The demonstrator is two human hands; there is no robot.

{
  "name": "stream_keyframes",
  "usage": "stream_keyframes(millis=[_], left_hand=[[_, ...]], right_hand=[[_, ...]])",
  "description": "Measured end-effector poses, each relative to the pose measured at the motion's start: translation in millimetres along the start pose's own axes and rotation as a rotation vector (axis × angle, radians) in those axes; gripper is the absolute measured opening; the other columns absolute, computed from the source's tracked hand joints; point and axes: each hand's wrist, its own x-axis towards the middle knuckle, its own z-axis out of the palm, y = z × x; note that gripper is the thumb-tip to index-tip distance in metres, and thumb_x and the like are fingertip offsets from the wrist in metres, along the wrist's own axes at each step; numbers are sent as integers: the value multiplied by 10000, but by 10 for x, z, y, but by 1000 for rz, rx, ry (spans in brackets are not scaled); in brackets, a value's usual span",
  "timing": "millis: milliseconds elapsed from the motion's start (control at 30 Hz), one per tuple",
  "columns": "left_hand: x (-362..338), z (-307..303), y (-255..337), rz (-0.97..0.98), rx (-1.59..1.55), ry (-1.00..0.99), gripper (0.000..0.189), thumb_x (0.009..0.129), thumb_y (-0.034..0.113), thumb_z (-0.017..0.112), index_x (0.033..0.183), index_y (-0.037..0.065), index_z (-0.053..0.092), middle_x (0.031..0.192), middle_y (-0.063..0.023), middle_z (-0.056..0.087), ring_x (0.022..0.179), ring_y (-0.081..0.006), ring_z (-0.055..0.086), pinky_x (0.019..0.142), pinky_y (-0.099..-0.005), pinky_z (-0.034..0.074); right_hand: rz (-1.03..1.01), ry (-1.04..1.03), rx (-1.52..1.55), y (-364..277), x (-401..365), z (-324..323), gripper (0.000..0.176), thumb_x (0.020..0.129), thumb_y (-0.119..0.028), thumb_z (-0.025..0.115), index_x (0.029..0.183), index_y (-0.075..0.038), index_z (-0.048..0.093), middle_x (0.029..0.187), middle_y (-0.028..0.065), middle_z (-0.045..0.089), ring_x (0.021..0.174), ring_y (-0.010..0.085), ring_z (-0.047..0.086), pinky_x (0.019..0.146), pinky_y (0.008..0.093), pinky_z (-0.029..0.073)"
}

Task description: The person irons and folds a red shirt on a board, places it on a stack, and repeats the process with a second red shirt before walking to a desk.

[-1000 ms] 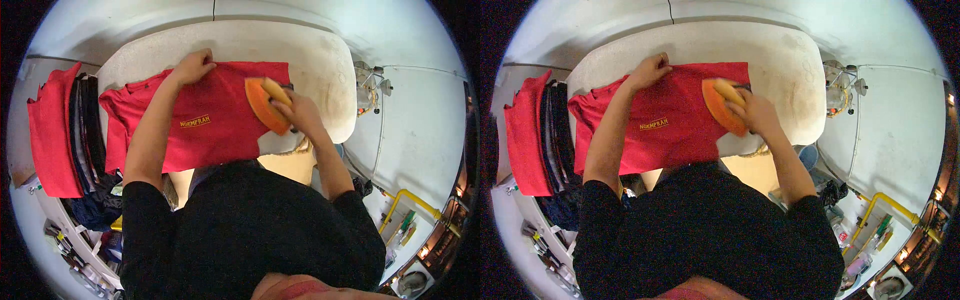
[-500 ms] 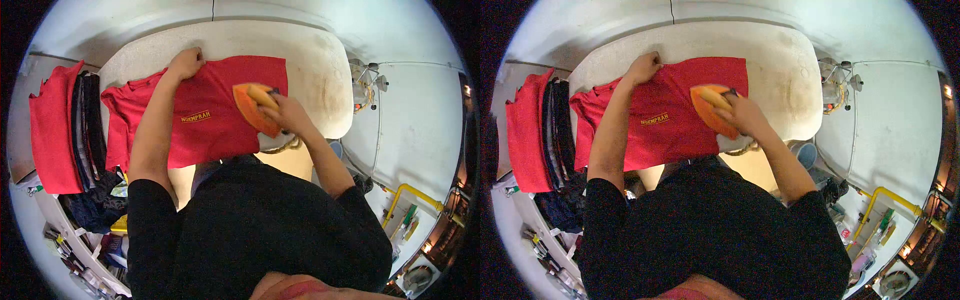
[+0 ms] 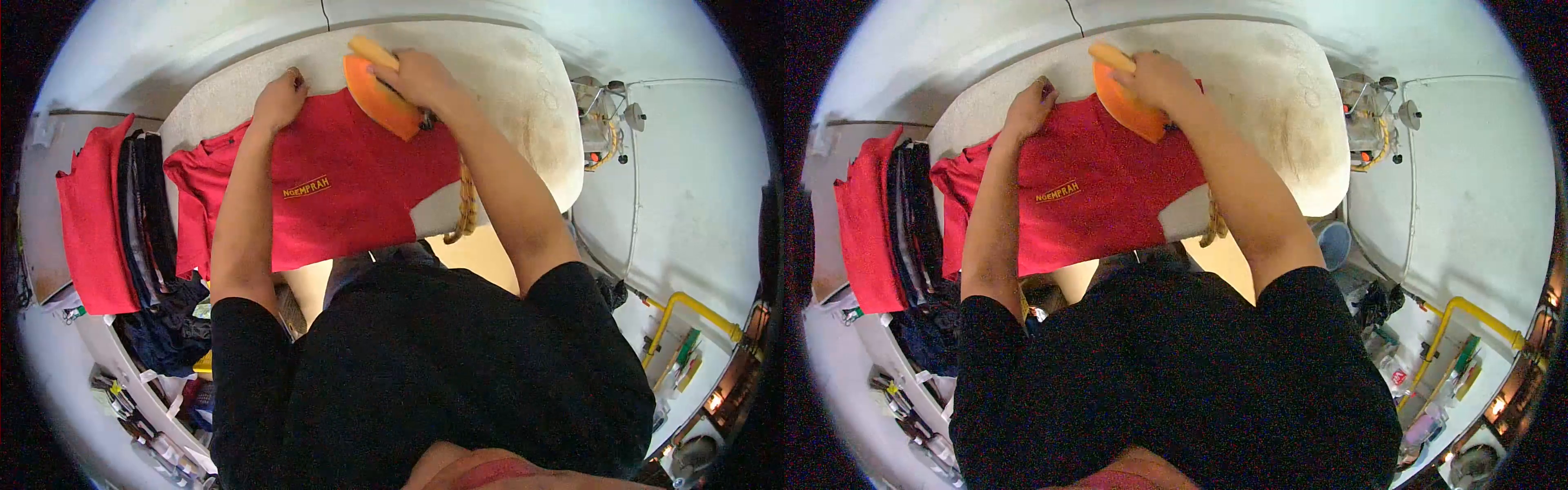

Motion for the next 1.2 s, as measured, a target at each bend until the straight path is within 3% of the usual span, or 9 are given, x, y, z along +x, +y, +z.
stream_keyframes(millis=[467,533,667,767,900,933,1000,1067,1200], left_hand=[[-249,-94,728,207,14,-185,372,824,369,673,988,35,654,939,-210,660,917,-370,627,791,-439,482],[-469,-481,895,267,-243,-176,329,849,326,659,979,24,649,881,-197,660,837,-316,633,760,-400,484],[-953,-1219,1128,260,-249,-188,290,894,258,621,979,-19,626,814,-150,636,758,-207,582,733,-339,471],[-1292,-1643,1137,279,-402,-40,261,925,218,598,971,-39,618,816,-86,603,786,-119,510,760,-278,438],[-2042,-2293,1126,-154,-529,635,175,895,159,634,998,31,695,913,-38,659,902,-104,582,839,-273,444],[-2297,-2551,515,30,204,749,196,879,149,653,1020,16,682,980,-52,678,945,-140,608,861,-308,473],[-2675,-3147,636,85,-994,1086,323,878,243,604,1116,28,637,1085,-161,649,1018,-284,620,910,-443,492],[-2877,-3407,858,25,-641,1443,401,928,299,453,1160,11,609,1190,-181,606,1114,-331,575,971,-475,457],[-2910,-3943,-7,74,-492,1245,440,942,341,451,1186,9,606,1162,-164,618,1076,-278,578,971,-421,427]], right_hand=[[503,191,-135,2095,-939,-851,621,881,-580,504,1129,-22,615,929,236,660,889,383,639,770,448,495],[339,560,-571,2188,-1036,-756,602,859,-539,569,1204,-47,582,1004,216,640,962,396,603,827,448,472],[-75,562,-14,1153,-1180,-65,684,772,-432,717,1300,-59,495,1166,206,590,1106,390,542,968,491,402],[-18,-671,723,113,-1590,815,655,803,-459,692,1276,-41,519,1188,208,609,1115,326,576,963,430,425],[-300,-692,825,-384,-2008,851,453,844,-390,662,1157,-68,608,1099,148,665,991,287,639,863,418,477],[-325,-722,678,-291,-2044,845,390,837,-338,660,1114,-65,628,1056,146,673,960,287,644,838,414,482],[-346,-728,554,-120,-2111,712,292,817,-248,651,1032,-51,652,965,132,676,895,274,646,795,407,487],[-382,-571,650,-54,-2097,234,243,796,-197,642,972,-29,652,878,108,660,841,237,634,767,386,490],[-6,57,988,23,-1924,-925,270,824,-170,665,1063,-55,614,972,27,632,869,157,596,796,303,489]])
